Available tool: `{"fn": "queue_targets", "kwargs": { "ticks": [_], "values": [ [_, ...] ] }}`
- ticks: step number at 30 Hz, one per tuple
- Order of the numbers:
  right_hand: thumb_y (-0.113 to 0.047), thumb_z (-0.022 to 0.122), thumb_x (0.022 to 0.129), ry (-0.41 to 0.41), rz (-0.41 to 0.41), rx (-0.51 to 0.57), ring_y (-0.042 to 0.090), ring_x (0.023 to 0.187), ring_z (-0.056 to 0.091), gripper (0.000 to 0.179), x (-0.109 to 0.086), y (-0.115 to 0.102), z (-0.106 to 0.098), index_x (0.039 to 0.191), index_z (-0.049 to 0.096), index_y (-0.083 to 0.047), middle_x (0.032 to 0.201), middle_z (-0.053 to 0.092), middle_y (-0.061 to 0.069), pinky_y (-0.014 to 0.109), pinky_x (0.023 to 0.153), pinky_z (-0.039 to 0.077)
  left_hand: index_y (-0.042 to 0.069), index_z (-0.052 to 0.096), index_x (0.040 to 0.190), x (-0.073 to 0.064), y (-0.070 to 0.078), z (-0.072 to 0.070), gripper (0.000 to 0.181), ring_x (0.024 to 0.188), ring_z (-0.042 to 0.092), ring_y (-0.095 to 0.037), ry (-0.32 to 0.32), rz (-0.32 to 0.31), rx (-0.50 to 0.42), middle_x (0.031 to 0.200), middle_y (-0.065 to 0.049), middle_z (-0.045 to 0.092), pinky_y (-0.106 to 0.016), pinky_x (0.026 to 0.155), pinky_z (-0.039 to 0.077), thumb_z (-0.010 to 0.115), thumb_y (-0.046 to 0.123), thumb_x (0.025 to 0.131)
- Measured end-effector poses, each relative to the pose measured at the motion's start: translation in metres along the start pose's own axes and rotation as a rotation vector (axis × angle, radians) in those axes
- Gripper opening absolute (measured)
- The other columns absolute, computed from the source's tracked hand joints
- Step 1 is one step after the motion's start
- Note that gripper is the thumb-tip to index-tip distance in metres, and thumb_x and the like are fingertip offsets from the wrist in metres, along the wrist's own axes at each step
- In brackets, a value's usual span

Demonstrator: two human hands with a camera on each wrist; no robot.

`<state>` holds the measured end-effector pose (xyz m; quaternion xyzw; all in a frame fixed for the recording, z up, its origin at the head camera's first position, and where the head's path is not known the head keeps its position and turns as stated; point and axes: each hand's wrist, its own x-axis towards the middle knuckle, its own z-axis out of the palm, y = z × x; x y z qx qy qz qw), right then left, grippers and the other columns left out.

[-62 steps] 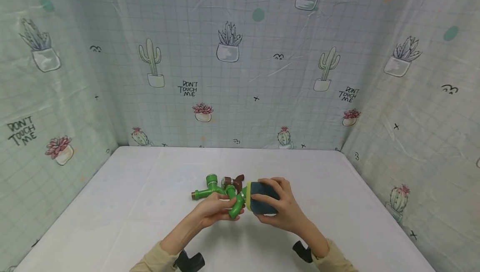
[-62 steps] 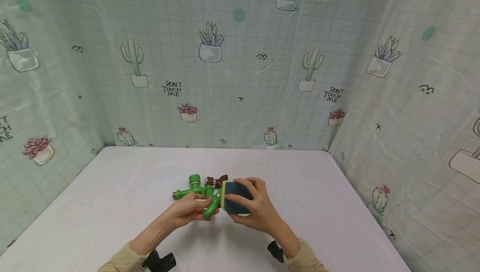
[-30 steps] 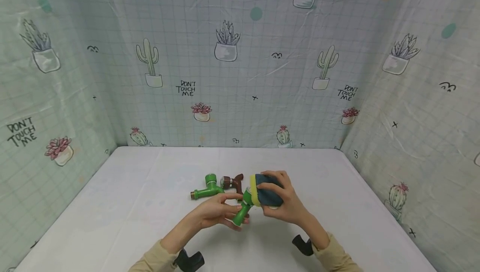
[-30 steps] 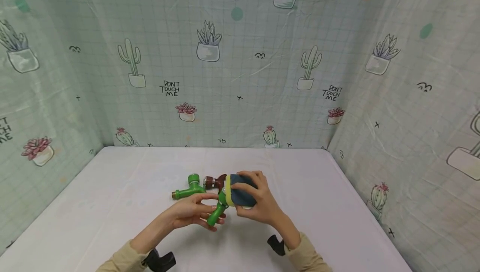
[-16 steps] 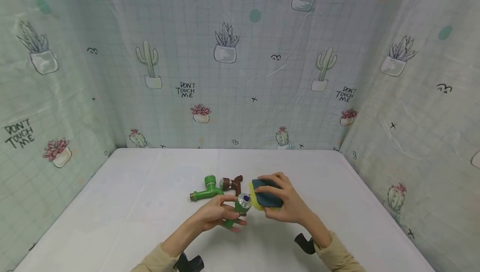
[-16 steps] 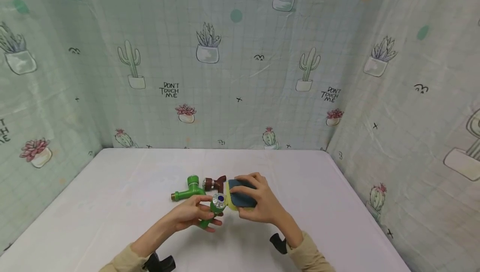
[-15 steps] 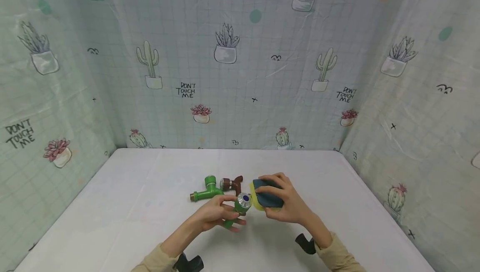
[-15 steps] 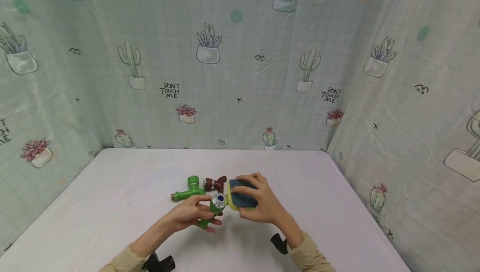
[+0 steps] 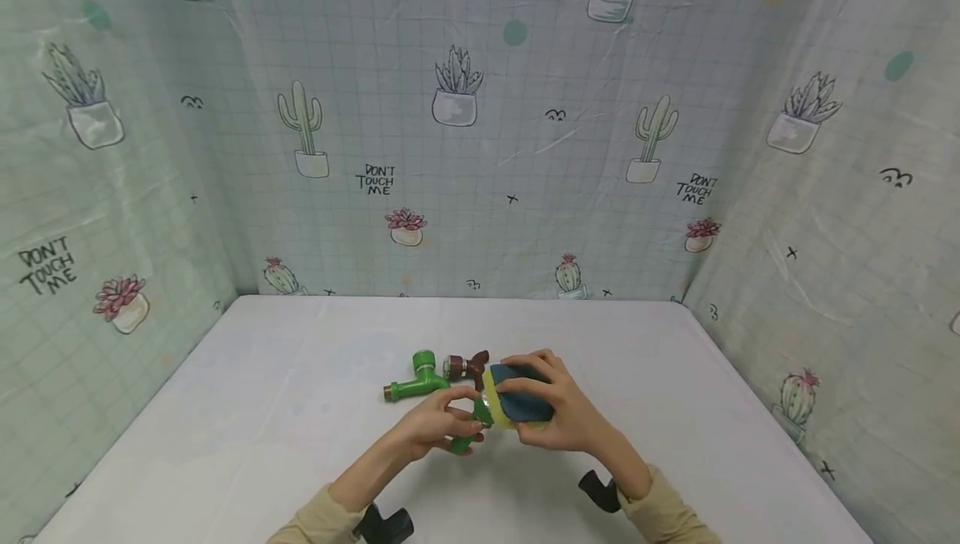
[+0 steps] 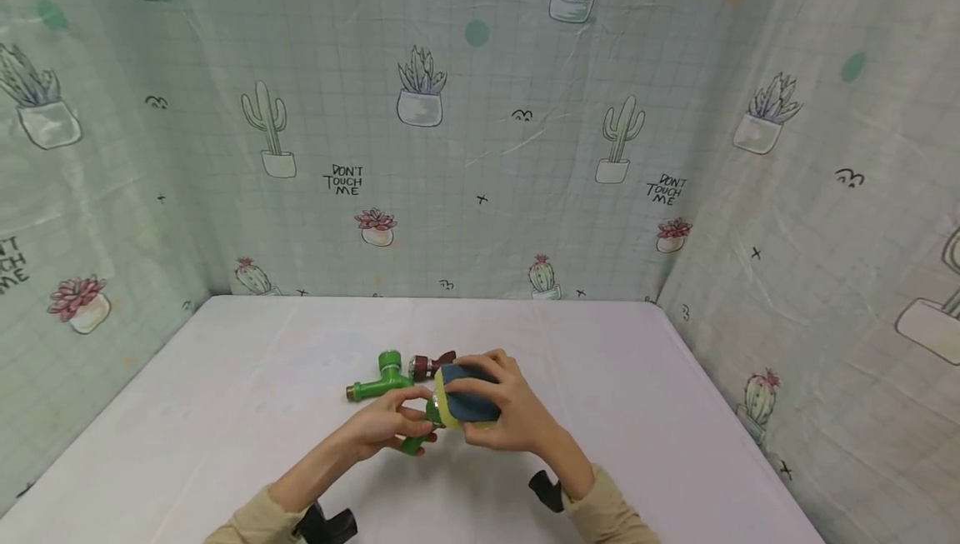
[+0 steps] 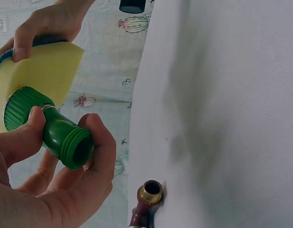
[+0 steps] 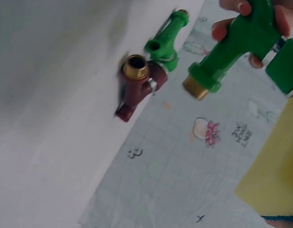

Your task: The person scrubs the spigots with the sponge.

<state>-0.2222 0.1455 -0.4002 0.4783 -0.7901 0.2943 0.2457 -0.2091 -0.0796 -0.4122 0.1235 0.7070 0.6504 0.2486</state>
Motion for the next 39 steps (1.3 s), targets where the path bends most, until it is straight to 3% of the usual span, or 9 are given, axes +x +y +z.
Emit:
{"fn": "queue_targets", "kwargs": {
  "ticks": [6,12,15,19,22,29,36,39],
  "values": [
    [-0.020,0.070,0.064,0.008,0.068,-0.064,0.017,0.101,0.039,0.046,-0.009,0.014,-0.004,0.109,0.060,-0.026,0.121,0.051,0.005,0.034,0.071,0.048,0.000,0.042,0.122,0.003,-0.005,-0.004,0.042,0.082,0.065,-0.017,-0.010,0.000,-0.021,0.106,-0.024,0.062,-0.038,0.069,0.056,0.059,0.005,0.083],
    [-0.017,0.069,0.067,-0.002,0.075,0.040,0.017,0.104,0.038,0.048,-0.001,0.006,-0.001,0.113,0.057,-0.026,0.125,0.048,0.005,0.033,0.074,0.048,-0.006,0.030,0.133,0.004,-0.005,-0.006,0.056,0.084,0.066,-0.023,-0.010,-0.008,-0.083,0.107,-0.029,0.059,-0.042,0.073,0.055,0.057,0.006,0.085],
    [-0.018,0.069,0.068,-0.009,0.061,0.050,0.017,0.104,0.037,0.048,0.002,0.004,0.003,0.114,0.057,-0.026,0.126,0.047,0.005,0.033,0.074,0.048,-0.006,0.034,0.132,0.003,-0.004,-0.005,0.053,0.085,0.067,-0.024,-0.025,-0.011,-0.113,0.109,-0.029,0.058,-0.043,0.074,0.054,0.057,0.008,0.086],
    [-0.018,0.070,0.065,0.007,0.086,-0.002,0.016,0.104,0.038,0.049,-0.002,0.009,0.004,0.112,0.057,-0.026,0.124,0.048,0.004,0.033,0.073,0.048,-0.005,0.038,0.130,0.000,-0.003,-0.005,0.047,0.087,0.066,-0.026,-0.042,-0.010,-0.134,0.111,-0.026,0.058,-0.043,0.076,0.054,0.054,0.009,0.088],
    [-0.020,0.071,0.065,0.005,0.103,-0.057,0.016,0.103,0.038,0.049,-0.008,0.016,0.003,0.111,0.057,-0.027,0.124,0.049,0.004,0.034,0.073,0.047,-0.007,0.034,0.131,-0.003,-0.002,-0.008,0.048,0.093,0.064,-0.029,-0.055,0.009,-0.160,0.114,-0.027,0.056,-0.044,0.078,0.053,0.051,0.010,0.090],
    [-0.019,0.072,0.064,0.013,0.143,-0.099,0.017,0.104,0.038,0.051,-0.022,0.022,-0.008,0.112,0.058,-0.028,0.124,0.049,0.004,0.036,0.073,0.046,-0.010,0.008,0.137,-0.012,-0.001,-0.030,0.070,0.102,0.060,-0.031,-0.019,0.034,-0.217,0.129,-0.035,0.036,-0.046,0.083,0.051,0.054,0.013,0.089],
    [-0.017,0.074,0.063,0.032,0.179,-0.134,0.016,0.105,0.038,0.052,-0.038,0.024,-0.021,0.111,0.058,-0.029,0.123,0.050,0.004,0.041,0.073,0.044,-0.015,0.023,0.131,-0.026,-0.005,-0.058,0.060,0.098,0.061,-0.029,0.035,-0.013,-0.175,0.123,-0.026,0.044,-0.038,0.079,0.053,0.054,0.013,0.088],
    [-0.016,0.074,0.063,0.035,0.207,-0.142,0.016,0.106,0.038,0.052,-0.046,0.024,-0.026,0.111,0.058,-0.029,0.123,0.050,0.004,0.042,0.073,0.044,-0.015,0.021,0.132,-0.034,-0.009,-0.071,0.058,0.096,0.061,-0.027,0.072,-0.046,-0.178,0.121,-0.024,0.042,-0.035,0.077,0.053,0.050,0.011,0.089]
  ]
}}
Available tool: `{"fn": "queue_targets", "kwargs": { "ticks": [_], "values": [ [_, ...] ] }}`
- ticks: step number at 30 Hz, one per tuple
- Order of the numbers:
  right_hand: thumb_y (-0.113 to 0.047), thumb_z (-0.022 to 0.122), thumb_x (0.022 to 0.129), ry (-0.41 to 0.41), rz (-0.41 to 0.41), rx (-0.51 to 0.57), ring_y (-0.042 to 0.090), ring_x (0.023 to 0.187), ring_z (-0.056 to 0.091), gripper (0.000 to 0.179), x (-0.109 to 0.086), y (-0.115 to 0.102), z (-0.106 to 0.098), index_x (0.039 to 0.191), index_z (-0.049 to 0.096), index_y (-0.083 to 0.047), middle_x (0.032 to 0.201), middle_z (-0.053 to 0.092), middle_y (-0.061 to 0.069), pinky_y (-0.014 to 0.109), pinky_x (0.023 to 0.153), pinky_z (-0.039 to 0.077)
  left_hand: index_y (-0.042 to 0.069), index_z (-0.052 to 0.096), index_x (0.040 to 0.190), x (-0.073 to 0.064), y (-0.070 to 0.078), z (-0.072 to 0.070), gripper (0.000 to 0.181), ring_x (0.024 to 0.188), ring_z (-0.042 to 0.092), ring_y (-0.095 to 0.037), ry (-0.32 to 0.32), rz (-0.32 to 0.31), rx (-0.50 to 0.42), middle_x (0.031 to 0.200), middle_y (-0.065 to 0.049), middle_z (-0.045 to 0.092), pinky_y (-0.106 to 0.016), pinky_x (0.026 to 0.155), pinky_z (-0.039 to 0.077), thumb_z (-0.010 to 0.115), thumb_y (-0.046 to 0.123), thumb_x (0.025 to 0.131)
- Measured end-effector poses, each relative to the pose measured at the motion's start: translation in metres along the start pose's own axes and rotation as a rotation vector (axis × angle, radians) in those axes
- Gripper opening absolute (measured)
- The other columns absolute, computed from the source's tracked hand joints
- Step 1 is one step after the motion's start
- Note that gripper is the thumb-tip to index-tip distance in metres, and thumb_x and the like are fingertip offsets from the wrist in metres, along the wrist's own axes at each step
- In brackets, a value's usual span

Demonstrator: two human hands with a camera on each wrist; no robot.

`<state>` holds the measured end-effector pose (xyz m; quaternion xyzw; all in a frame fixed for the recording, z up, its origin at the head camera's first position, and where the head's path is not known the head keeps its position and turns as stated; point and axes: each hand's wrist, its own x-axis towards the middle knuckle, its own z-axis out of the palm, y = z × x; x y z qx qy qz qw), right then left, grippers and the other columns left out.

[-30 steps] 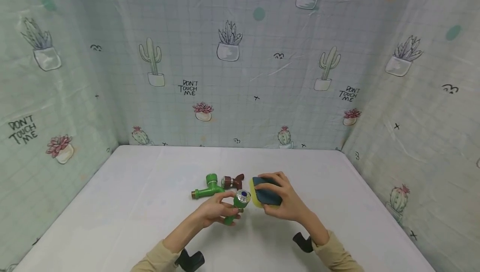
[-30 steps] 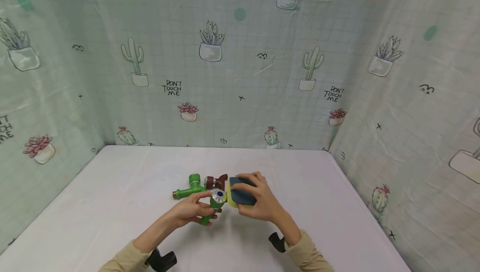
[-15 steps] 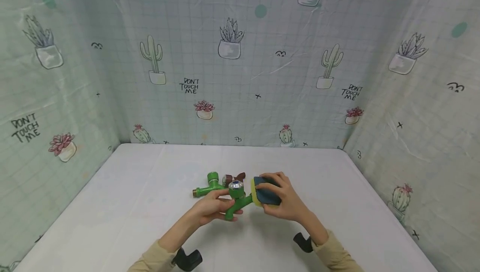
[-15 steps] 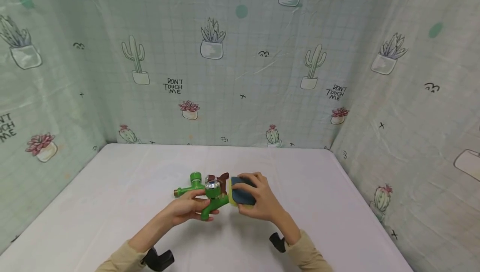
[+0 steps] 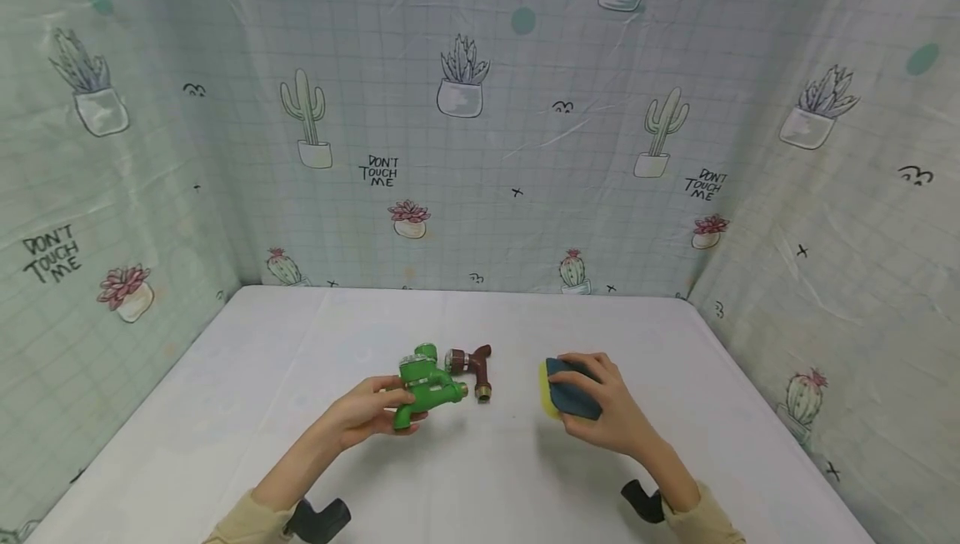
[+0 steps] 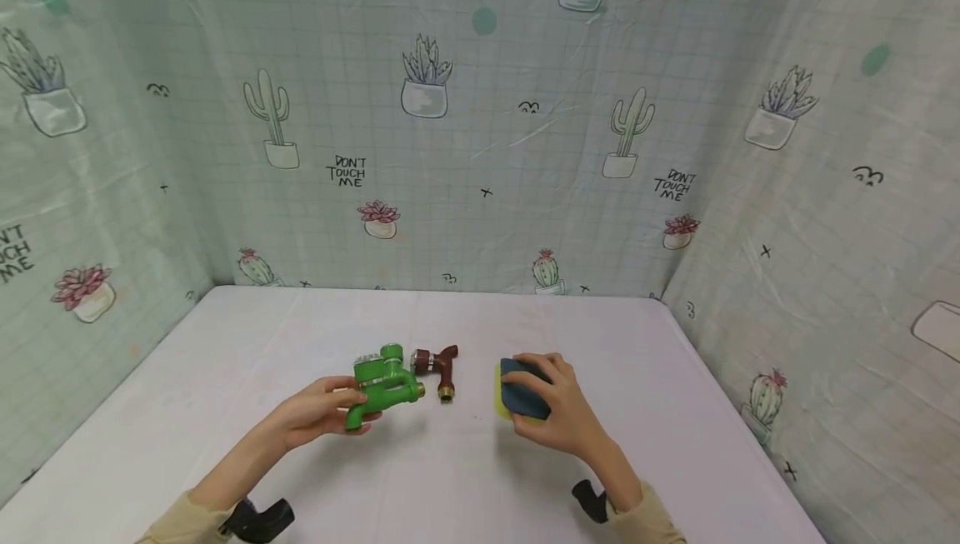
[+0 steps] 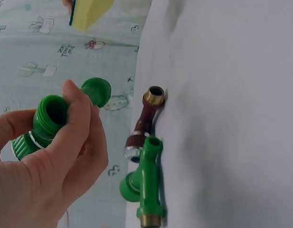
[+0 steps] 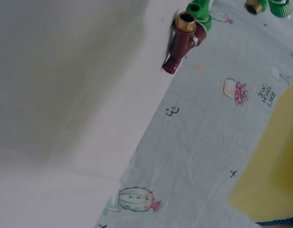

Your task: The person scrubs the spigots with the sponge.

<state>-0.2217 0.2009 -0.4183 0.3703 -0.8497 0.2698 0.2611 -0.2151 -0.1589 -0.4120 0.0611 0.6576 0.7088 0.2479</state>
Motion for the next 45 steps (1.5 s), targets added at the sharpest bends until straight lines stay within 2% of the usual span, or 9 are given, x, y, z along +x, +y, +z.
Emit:
{"fn": "queue_targets", "kwargs": {
  "ticks": [6,11,15,20,24,30,40,45],
  "values": [
    [-0.015,0.075,0.063,0.000,0.058,-0.011,0.013,0.105,0.038,0.053,-0.016,0.006,-0.011,0.110,0.058,-0.029,0.122,0.050,0.004,0.041,0.073,0.045,-0.017,0.018,0.132,-0.014,-0.002,-0.035,0.058,0.087,0.063,-0.016,0.076,-0.035,0.005,0.108,-0.017,0.052,-0.030,0.077,0.053,0.047,0.010,0.090],
    [-0.014,0.077,0.061,0.012,0.073,-0.032,0.012,0.105,0.037,0.054,-0.023,0.010,-0.016,0.110,0.058,-0.028,0.122,0.051,0.005,0.041,0.072,0.045,-0.019,0.016,0.132,-0.018,0.001,-0.066,0.059,0.085,0.064,-0.014,0.113,-0.021,-0.019,0.096,-0.007,0.058,-0.024,0.076,0.054,0.046,0.012,0.092],
    [-0.013,0.077,0.060,0.018,0.082,-0.044,0.011,0.104,0.037,0.054,-0.026,0.010,-0.017,0.110,0.059,-0.028,0.121,0.051,0.004,0.040,0.071,0.046,-0.018,0.013,0.133,-0.011,0.007,-0.084,0.062,0.085,0.065,-0.015,0.153,-0.017,-0.031,0.098,-0.008,0.056,-0.022,0.072,0.054,0.048,0.013,0.092],
    [-0.013,0.077,0.061,0.019,0.092,-0.039,0.010,0.105,0.038,0.053,-0.027,0.006,-0.018,0.110,0.059,-0.027,0.121,0.051,0.003,0.039,0.072,0.046,-0.015,0.020,0.133,0.011,0.010,-0.101,0.056,0.084,0.065,-0.017,0.204,-0.058,-0.015,0.098,-0.010,0.054,-0.024,0.072,0.055,0.047,0.013,0.093],
    [-0.014,0.077,0.062,0.016,0.092,-0.039,0.011,0.104,0.038,0.054,-0.026,0.005,-0.017,0.110,0.059,-0.027,0.121,0.051,0.004,0.038,0.073,0.046,-0.013,0.023,0.133,0.027,0.007,-0.108,0.051,0.083,0.065,-0.019,0.224,-0.090,-0.031,0.095,-0.010,0.054,-0.026,0.072,0.055,0.045,0.011,0.093],
    [-0.015,0.077,0.063,0.013,0.089,-0.040,0.011,0.105,0.038,0.053,-0.028,0.005,-0.015,0.111,0.058,-0.028,0.121,0.051,0.005,0.040,0.074,0.046,-0.011,0.029,0.131,0.042,0.003,-0.113,0.045,0.082,0.063,-0.021,0.238,-0.124,-0.062,0.093,-0.010,0.052,-0.029,0.076,0.054,0.045,0.008,0.093],
    [-0.015,0.077,0.063,0.013,0.089,-0.036,0.011,0.104,0.039,0.053,-0.028,0.004,-0.012,0.111,0.058,-0.028,0.121,0.051,0.006,0.038,0.073,0.046,-0.010,0.029,0.130,0.052,-0.006,-0.121,0.040,0.079,0.064,-0.023,0.263,-0.175,-0.173,0.085,-0.012,0.055,-0.030,0.078,0.054,0.039,0.007,0.094],
    [-0.016,0.077,0.062,0.016,0.082,-0.032,0.011,0.104,0.039,0.053,-0.027,0.004,-0.010,0.110,0.058,-0.028,0.121,0.051,0.004,0.038,0.072,0.046,-0.010,0.026,0.132,0.054,-0.010,-0.120,0.044,0.077,0.065,-0.024,0.308,-0.171,-0.186,0.096,-0.017,0.050,-0.030,0.080,0.054,0.040,0.006,0.094]
  ]
}}
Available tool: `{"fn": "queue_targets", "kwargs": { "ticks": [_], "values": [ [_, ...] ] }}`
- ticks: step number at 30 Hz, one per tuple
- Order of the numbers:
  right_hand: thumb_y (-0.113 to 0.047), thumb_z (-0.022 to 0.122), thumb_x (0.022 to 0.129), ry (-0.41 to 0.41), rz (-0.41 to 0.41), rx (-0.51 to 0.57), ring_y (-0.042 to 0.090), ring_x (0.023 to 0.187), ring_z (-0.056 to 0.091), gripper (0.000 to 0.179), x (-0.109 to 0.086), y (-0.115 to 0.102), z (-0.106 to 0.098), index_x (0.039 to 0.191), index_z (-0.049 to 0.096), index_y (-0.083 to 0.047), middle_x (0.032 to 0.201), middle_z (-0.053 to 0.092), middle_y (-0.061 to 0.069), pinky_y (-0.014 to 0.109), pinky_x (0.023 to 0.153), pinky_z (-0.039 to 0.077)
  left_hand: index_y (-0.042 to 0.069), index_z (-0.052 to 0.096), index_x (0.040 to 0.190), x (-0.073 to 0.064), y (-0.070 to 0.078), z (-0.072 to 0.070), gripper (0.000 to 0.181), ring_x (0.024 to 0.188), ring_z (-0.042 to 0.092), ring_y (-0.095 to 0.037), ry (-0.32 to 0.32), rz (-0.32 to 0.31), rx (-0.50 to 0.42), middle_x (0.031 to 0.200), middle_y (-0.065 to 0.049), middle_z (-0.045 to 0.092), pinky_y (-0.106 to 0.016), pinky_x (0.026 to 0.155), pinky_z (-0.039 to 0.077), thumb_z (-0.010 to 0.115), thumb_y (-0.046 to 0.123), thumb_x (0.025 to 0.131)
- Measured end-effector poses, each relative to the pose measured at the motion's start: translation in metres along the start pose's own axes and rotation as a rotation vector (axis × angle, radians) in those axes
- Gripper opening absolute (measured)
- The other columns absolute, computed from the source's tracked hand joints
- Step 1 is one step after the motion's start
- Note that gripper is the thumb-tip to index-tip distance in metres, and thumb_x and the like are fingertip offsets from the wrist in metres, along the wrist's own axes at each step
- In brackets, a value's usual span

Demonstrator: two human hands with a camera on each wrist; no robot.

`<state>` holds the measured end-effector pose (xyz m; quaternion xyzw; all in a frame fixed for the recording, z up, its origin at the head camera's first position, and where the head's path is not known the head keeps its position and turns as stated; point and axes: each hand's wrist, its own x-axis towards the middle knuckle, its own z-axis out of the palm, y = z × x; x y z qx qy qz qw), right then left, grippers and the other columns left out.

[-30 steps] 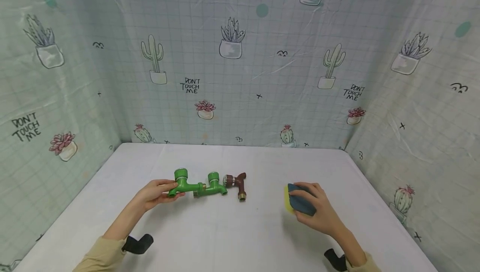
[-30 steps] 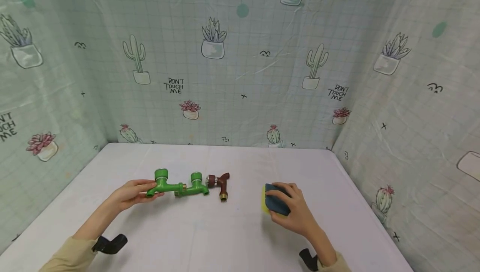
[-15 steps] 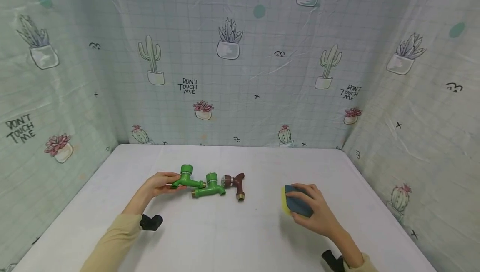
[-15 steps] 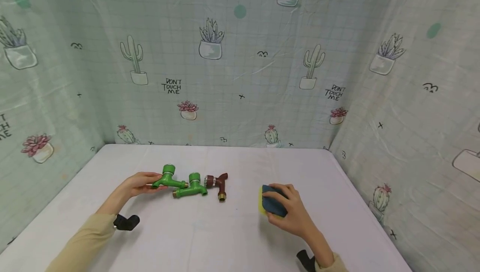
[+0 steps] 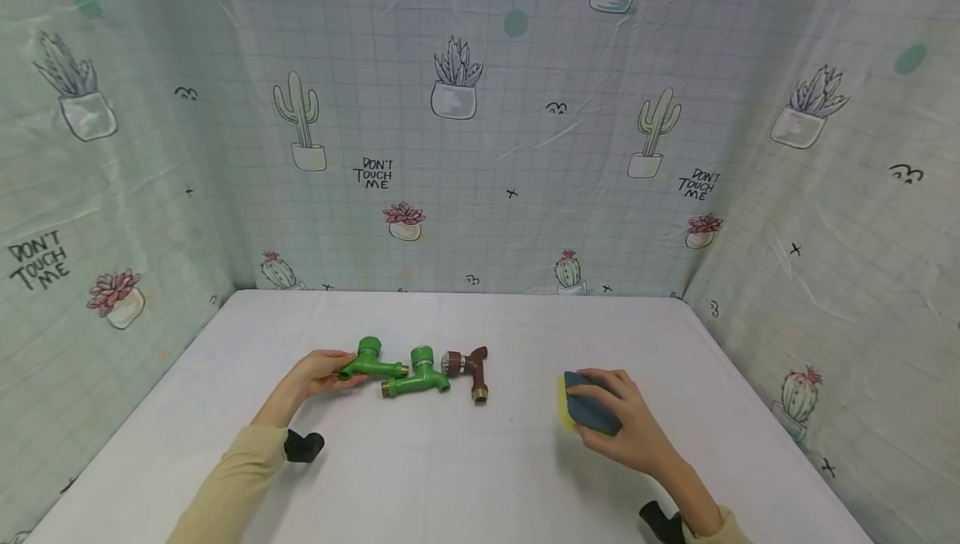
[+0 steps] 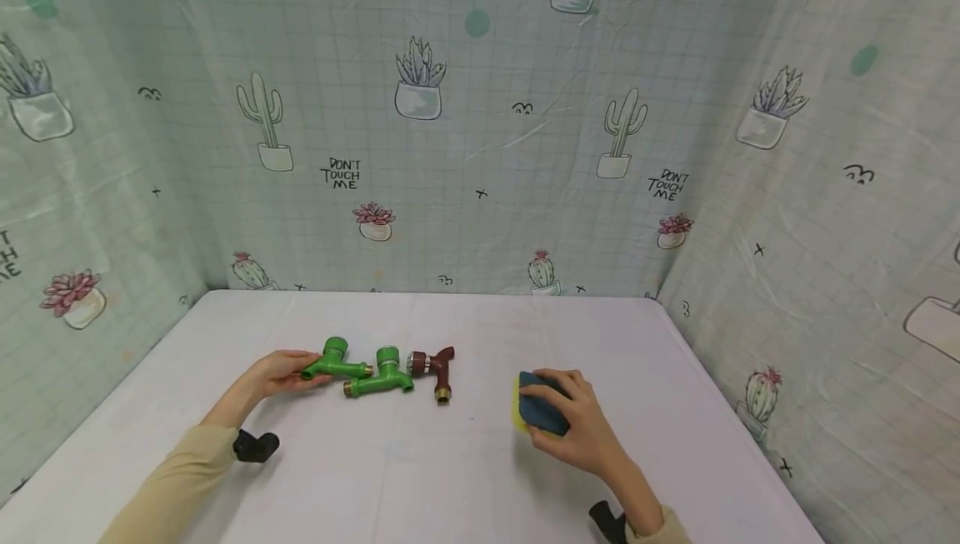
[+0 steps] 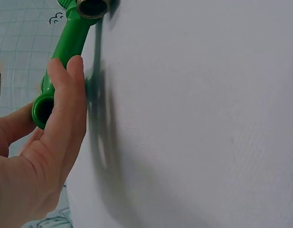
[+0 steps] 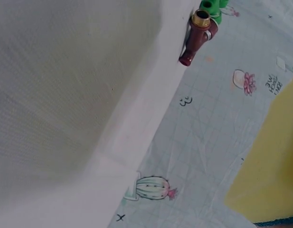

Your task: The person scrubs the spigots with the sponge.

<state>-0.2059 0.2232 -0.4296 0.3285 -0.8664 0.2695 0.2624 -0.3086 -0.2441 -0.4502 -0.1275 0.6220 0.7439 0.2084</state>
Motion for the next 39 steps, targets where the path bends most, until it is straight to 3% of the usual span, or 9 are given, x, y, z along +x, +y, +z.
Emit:
{"fn": "queue_targets", "kwargs": {
  "ticks": [4,10,15,26,29,34,39],
  "values": [
    [-0.016,0.077,0.063,-0.006,-0.005,0.000,0.012,0.105,0.039,0.053,0.001,0.000,0.002,0.110,0.058,-0.029,0.121,0.051,0.004,0.040,0.073,0.046,-0.012,0.028,0.131,-0.003,-0.003,0.000,0.044,0.073,0.063,-0.021,0.051,0.021,0.072,0.106,-0.021,0.042,-0.032,0.078,0.055,0.041,0.006,0.094],
    [-0.016,0.077,0.063,-0.009,-0.007,-0.010,0.012,0.104,0.039,0.052,0.002,-0.001,0.003,0.110,0.058,-0.029,0.120,0.051,0.004,0.039,0.072,0.047,-0.013,0.032,0.128,-0.012,-0.002,0.002,0.043,0.071,0.062,-0.017,0.071,0.067,0.319,0.105,-0.021,0.047,-0.033,0.071,0.056,0.042,0.011,0.094],
    [-0.017,0.077,0.063,-0.015,-0.001,-0.010,0.012,0.104,0.039,0.053,0.002,-0.002,0.003,0.110,0.058,-0.029,0.121,0.051,0.004,0.040,0.073,0.047,-0.013,0.035,0.127,-0.019,0.001,0.004,0.045,0.084,0.060,-0.022,0.105,0.106,0.493,0.113,-0.027,0.047,-0.034,0.068,0.056,0.045,0.015,0.093],
    [-0.017,0.077,0.063,-0.015,-0.013,-0.023,0.013,0.103,0.039,0.053,0.003,0.000,0.005,0.110,0.058,-0.029,0.120,0.051,0.004,0.039,0.072,0.047,-0.013,0.037,0.125,-0.037,0.009,0.001,0.042,0.099,0.057,-0.039,0.151,0.172,0.593,0.120,-0.035,0.046,-0.042,0.070,0.055,0.044,0.012,0.092],
    [-0.017,0.077,0.062,-0.012,-0.009,-0.017,0.013,0.104,0.039,0.053,0.004,0.000,0.006,0.110,0.058,-0.030,0.120,0.051,0.004,0.040,0.072,0.047,-0.013,0.039,0.124,-0.041,0.014,0.003,0.042,0.098,0.058,-0.039,0.194,0.207,0.620,0.119,-0.035,0.047,-0.040,0.070,0.056,0.044,0.014,0.092],
    [-0.018,0.077,0.062,-0.015,0.006,-0.009,0.012,0.105,0.038,0.054,0.004,-0.001,0.008,0.110,0.058,-0.031,0.120,0.051,0.004,0.040,0.072,0.047,-0.009,0.048,0.117,-0.041,0.018,0.018,0.036,0.089,0.062,-0.033,0.314,0.339,0.700,0.112,-0.031,0.054,-0.031,0.061,0.056,0.047,0.015,0.091],
    [-0.018,0.077,0.063,-0.028,0.001,0.000,0.012,0.104,0.038,0.053,0.005,-0.004,0.010,0.110,0.058,-0.030,0.120,0.051,0.004,0.039,0.072,0.047,-0.008,0.058,0.105,-0.035,0.015,0.045,0.026,0.086,0.061,-0.035,0.402,0.601,0.901,0.100,-0.027,0.061,-0.035,0.063,0.055,0.052,0.011,0.088]
  ]
}}
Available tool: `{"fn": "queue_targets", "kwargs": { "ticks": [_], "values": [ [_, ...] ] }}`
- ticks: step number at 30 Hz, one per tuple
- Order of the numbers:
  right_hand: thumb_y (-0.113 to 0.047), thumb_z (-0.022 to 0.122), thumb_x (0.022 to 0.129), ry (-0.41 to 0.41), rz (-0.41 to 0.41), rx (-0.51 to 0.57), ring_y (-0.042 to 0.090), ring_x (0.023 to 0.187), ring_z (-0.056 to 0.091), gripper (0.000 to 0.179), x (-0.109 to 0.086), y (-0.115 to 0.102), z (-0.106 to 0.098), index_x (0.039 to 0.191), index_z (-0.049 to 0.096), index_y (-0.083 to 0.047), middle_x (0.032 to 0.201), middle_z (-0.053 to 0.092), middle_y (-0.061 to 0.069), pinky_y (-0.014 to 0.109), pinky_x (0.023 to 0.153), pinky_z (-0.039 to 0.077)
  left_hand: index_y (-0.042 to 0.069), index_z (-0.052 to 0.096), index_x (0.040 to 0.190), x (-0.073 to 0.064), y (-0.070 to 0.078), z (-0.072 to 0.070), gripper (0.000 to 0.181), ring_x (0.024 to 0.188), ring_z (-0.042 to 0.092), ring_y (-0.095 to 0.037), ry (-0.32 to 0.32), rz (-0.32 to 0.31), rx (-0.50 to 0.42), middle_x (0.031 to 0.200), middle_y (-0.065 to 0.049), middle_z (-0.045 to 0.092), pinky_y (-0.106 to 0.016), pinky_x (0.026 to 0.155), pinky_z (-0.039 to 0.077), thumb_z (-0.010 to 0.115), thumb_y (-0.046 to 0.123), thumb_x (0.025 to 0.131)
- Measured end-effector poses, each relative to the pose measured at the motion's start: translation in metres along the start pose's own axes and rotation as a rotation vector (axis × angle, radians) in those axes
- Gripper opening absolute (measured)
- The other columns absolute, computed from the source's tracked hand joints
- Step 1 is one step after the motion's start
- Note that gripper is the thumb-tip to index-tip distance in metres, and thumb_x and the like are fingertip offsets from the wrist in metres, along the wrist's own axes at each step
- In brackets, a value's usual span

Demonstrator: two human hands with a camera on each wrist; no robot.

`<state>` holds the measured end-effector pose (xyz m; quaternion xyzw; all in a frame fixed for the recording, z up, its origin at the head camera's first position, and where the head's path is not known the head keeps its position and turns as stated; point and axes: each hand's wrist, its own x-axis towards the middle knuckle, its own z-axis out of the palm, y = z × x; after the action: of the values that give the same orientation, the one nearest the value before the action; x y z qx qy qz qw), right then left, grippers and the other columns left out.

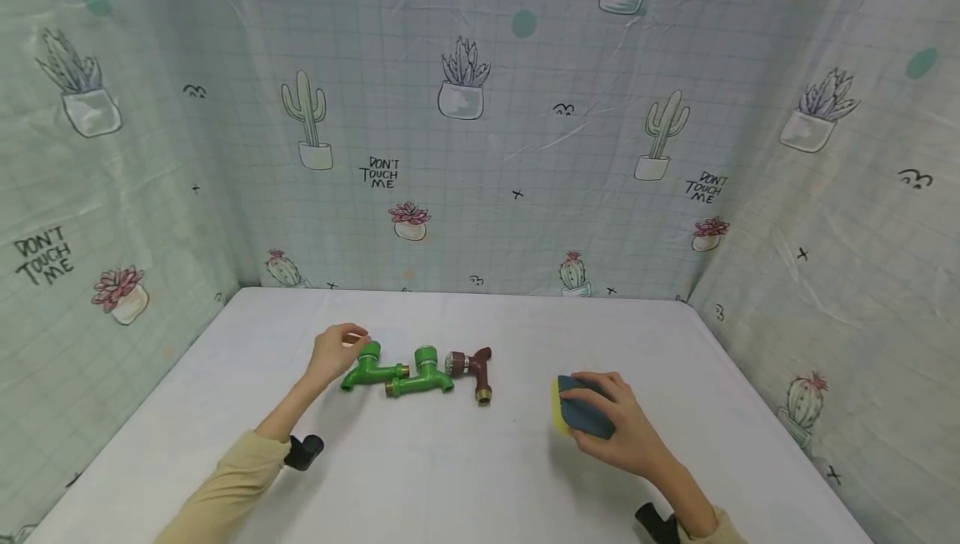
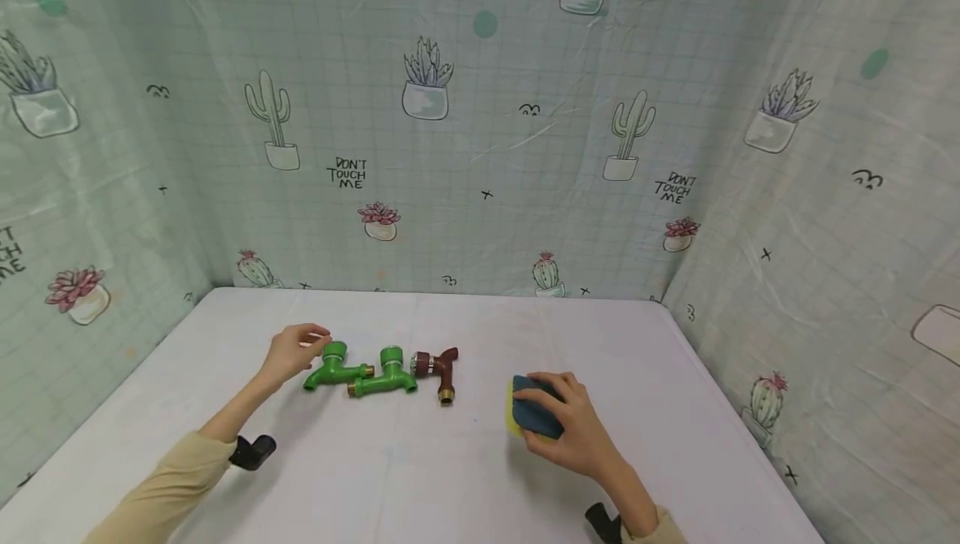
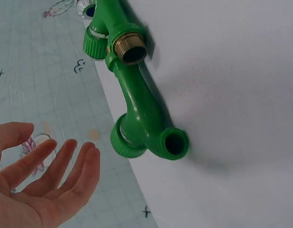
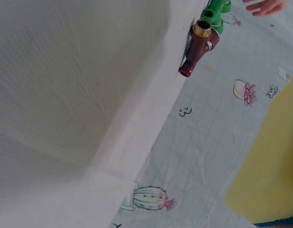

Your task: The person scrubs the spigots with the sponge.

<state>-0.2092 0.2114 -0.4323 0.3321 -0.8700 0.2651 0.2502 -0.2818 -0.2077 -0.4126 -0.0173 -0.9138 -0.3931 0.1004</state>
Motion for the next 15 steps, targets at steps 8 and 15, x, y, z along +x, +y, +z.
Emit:
{"fn": "queue_targets", "kwargs": {
  "ticks": [8,15],
  "values": [
    [-0.021,0.076,0.063,-0.008,-0.030,-0.027,0.013,0.103,0.040,0.053,0.000,0.001,0.004,0.111,0.058,-0.032,0.120,0.052,0.003,0.037,0.069,0.046,-0.001,0.063,0.099,-0.001,0.023,0.031,0.024,0.084,0.062,-0.031,0.079,0.413,0.249,0.092,-0.018,0.066,-0.041,0.070,0.053,0.061,0.017,0.084],
    [-0.032,0.074,0.068,-0.033,-0.108,-0.081,0.014,0.104,0.041,0.049,0.007,-0.001,0.004,0.114,0.056,-0.032,0.121,0.051,0.004,0.041,0.072,0.046,0.004,0.060,0.109,0.000,0.029,0.050,0.041,0.095,0.056,-0.032,0.031,0.655,0.590,0.103,-0.013,0.062,-0.049,0.073,0.049,0.064,0.032,0.080]
  ]
}}
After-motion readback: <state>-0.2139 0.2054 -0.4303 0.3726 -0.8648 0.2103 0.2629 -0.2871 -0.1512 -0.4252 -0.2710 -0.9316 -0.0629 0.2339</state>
